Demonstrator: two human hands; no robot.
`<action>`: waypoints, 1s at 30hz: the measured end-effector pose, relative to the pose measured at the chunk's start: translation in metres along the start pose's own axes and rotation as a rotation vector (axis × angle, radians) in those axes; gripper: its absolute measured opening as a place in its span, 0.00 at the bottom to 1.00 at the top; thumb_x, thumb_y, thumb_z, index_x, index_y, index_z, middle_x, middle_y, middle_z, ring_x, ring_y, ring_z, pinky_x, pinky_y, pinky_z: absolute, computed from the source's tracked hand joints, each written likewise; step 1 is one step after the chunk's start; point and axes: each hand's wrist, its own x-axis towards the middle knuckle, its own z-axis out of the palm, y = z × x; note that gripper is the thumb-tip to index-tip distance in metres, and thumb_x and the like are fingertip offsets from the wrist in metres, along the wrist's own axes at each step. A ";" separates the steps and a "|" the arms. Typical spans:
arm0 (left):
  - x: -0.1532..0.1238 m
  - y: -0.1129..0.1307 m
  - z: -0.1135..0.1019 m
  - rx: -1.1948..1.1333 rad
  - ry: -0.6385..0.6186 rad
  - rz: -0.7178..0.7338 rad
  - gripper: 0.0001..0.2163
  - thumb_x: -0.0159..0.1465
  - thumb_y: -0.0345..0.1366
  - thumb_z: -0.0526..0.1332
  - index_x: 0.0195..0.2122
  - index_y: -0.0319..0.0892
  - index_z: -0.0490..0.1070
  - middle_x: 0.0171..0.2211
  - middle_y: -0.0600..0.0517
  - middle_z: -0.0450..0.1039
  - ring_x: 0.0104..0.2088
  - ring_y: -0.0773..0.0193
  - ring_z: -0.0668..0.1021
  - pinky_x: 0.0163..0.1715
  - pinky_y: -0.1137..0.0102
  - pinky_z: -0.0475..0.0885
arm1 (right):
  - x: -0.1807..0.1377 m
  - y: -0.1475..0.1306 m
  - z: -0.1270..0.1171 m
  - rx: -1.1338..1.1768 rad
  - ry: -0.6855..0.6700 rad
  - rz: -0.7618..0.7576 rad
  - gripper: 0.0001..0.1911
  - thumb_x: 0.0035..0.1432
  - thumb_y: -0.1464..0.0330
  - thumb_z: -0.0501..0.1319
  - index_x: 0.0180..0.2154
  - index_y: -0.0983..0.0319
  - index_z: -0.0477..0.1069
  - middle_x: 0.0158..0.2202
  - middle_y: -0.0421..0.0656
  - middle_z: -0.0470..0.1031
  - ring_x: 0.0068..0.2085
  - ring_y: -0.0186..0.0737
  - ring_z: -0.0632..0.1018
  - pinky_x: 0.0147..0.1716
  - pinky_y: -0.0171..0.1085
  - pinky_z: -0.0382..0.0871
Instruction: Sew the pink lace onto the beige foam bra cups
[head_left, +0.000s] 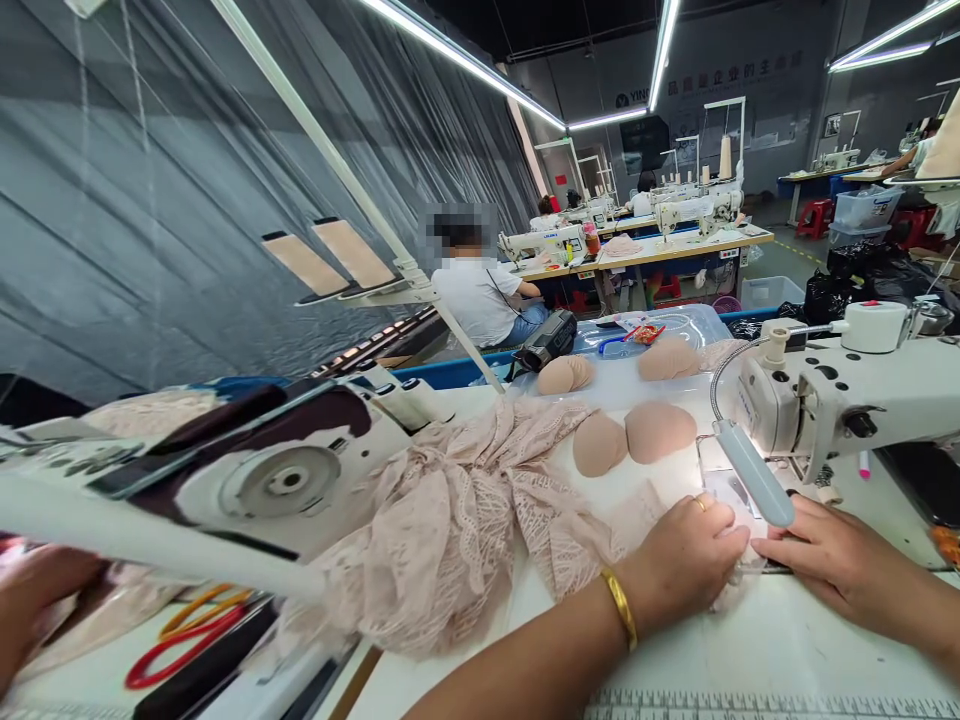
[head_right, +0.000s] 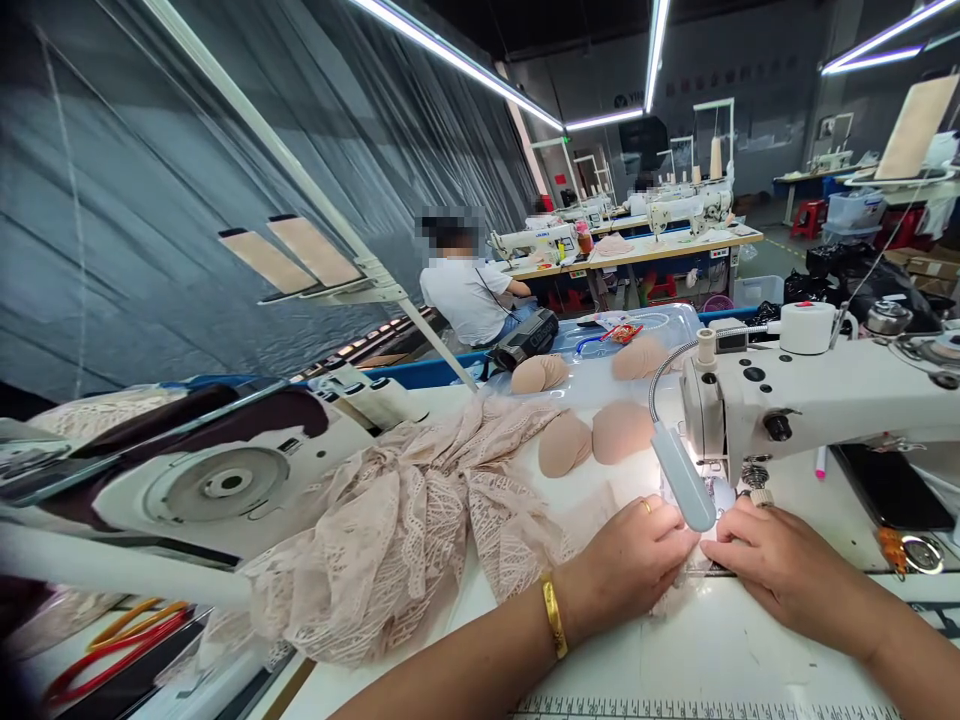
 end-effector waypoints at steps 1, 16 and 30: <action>0.000 0.000 0.001 0.003 0.002 0.000 0.05 0.67 0.28 0.59 0.33 0.42 0.68 0.32 0.50 0.68 0.32 0.61 0.69 0.33 0.66 0.64 | 0.000 -0.001 0.000 -0.011 -0.010 0.003 0.21 0.72 0.76 0.54 0.57 0.52 0.76 0.47 0.47 0.81 0.46 0.46 0.79 0.42 0.41 0.74; 0.017 -0.017 0.012 -0.008 -0.036 0.066 0.05 0.69 0.34 0.60 0.36 0.40 0.71 0.39 0.47 0.75 0.39 0.58 0.74 0.40 0.62 0.69 | 0.004 0.003 0.009 0.001 0.056 0.169 0.15 0.73 0.71 0.54 0.44 0.52 0.80 0.42 0.45 0.80 0.41 0.46 0.80 0.38 0.41 0.74; 0.031 -0.038 0.021 -0.034 0.050 0.173 0.08 0.70 0.29 0.57 0.38 0.41 0.76 0.41 0.46 0.78 0.44 0.58 0.77 0.53 0.61 0.71 | -0.002 0.015 0.020 -0.144 -0.037 0.293 0.16 0.74 0.70 0.48 0.40 0.55 0.74 0.45 0.45 0.78 0.32 0.42 0.77 0.29 0.41 0.67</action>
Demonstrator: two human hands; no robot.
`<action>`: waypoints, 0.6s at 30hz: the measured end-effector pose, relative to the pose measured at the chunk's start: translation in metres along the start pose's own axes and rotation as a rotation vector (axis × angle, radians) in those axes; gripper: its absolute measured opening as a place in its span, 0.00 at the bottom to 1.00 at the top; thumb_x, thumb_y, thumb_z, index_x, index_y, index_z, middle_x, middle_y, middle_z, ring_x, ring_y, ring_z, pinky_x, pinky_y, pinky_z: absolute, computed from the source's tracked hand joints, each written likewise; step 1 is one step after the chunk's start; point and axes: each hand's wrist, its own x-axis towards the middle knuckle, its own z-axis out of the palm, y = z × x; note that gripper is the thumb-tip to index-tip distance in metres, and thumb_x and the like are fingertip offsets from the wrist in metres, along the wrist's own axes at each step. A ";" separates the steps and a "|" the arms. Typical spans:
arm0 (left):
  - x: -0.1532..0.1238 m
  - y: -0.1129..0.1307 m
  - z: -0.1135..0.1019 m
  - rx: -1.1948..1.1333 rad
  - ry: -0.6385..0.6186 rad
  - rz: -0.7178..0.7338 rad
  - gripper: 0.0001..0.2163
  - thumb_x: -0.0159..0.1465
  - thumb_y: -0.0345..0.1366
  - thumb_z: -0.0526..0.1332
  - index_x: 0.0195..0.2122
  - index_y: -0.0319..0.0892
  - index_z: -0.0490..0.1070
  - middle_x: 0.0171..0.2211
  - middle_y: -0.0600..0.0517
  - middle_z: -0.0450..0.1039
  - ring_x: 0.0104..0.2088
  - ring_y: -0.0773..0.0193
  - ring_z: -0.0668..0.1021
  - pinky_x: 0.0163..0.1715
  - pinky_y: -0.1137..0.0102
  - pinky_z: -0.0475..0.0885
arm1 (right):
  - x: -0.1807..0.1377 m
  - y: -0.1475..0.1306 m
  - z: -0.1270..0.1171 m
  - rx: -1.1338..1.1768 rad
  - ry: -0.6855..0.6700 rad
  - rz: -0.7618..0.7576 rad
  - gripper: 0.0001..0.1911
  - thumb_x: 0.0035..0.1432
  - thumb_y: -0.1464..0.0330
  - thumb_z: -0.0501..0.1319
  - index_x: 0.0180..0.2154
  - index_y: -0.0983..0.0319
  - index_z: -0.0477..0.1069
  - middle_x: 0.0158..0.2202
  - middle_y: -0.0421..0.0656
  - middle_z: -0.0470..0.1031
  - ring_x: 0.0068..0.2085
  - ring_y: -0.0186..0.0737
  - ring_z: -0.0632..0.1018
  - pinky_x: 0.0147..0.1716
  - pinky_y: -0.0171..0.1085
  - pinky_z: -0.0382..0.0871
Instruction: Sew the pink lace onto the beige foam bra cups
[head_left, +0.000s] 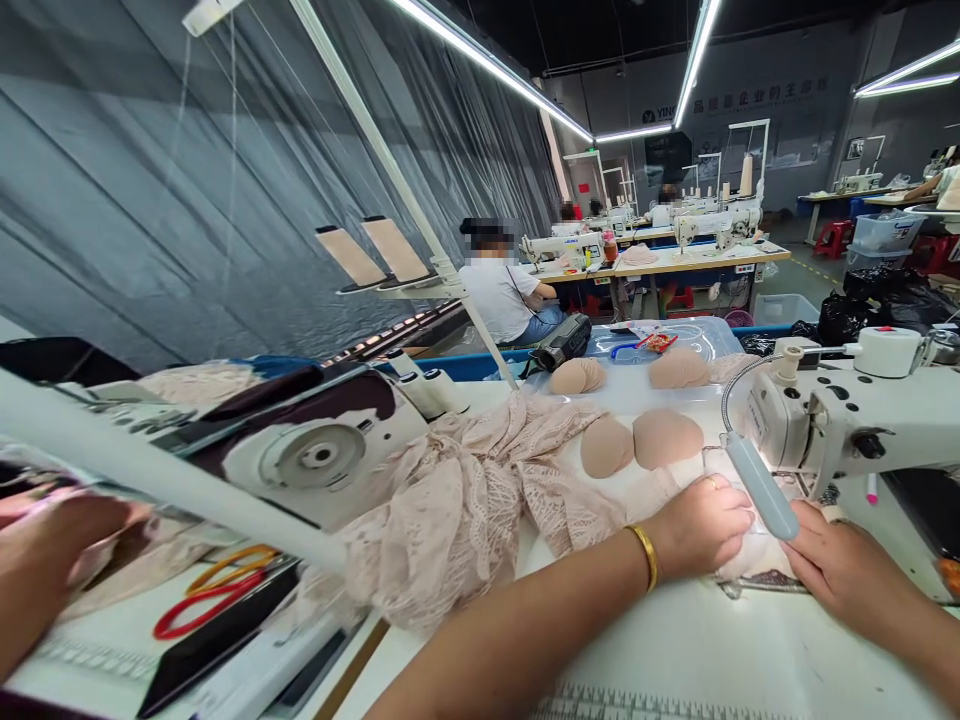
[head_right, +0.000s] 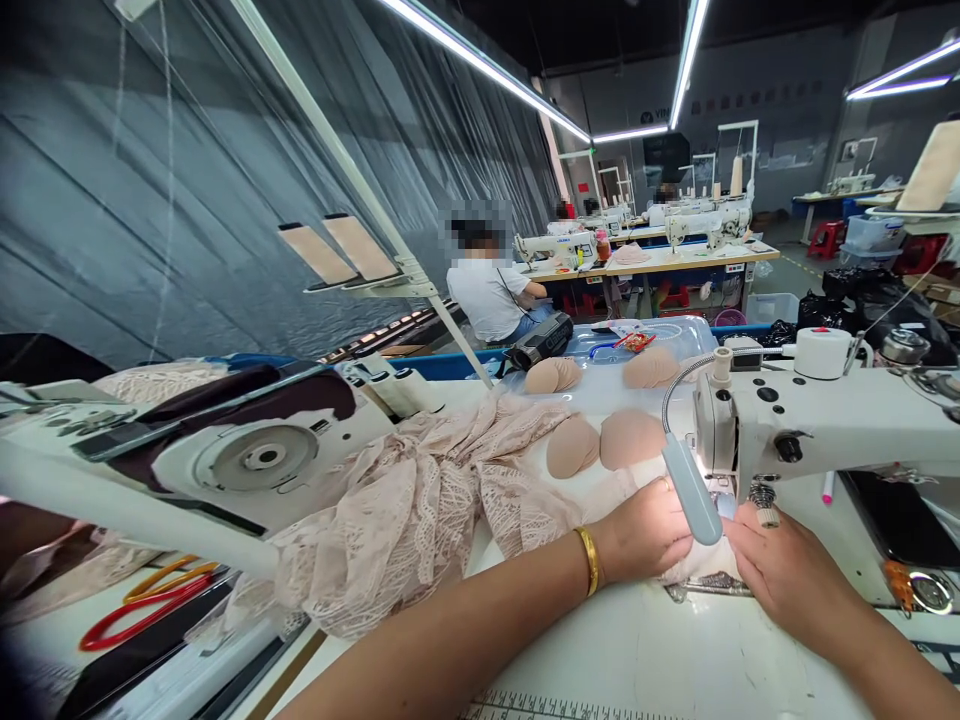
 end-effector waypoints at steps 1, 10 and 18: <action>0.000 -0.001 -0.001 0.007 -0.006 -0.002 0.08 0.70 0.29 0.57 0.39 0.41 0.76 0.42 0.46 0.79 0.44 0.58 0.76 0.53 0.61 0.71 | 0.000 0.000 0.001 -0.024 -0.013 0.000 0.17 0.75 0.70 0.47 0.41 0.55 0.74 0.44 0.45 0.77 0.31 0.41 0.76 0.29 0.41 0.66; 0.011 0.003 -0.014 0.055 -0.121 -0.201 0.07 0.69 0.35 0.60 0.36 0.41 0.76 0.42 0.44 0.76 0.42 0.53 0.74 0.44 0.59 0.69 | 0.002 0.000 0.001 0.050 0.047 -0.001 0.17 0.75 0.68 0.47 0.36 0.56 0.71 0.38 0.44 0.73 0.35 0.44 0.76 0.31 0.42 0.68; 0.007 0.006 -0.026 -0.098 -0.126 -0.324 0.11 0.60 0.21 0.60 0.43 0.37 0.72 0.40 0.43 0.77 0.41 0.55 0.77 0.45 0.62 0.72 | 0.002 -0.013 -0.012 0.262 0.093 0.082 0.16 0.75 0.61 0.50 0.38 0.55 0.74 0.36 0.43 0.77 0.36 0.47 0.78 0.35 0.44 0.72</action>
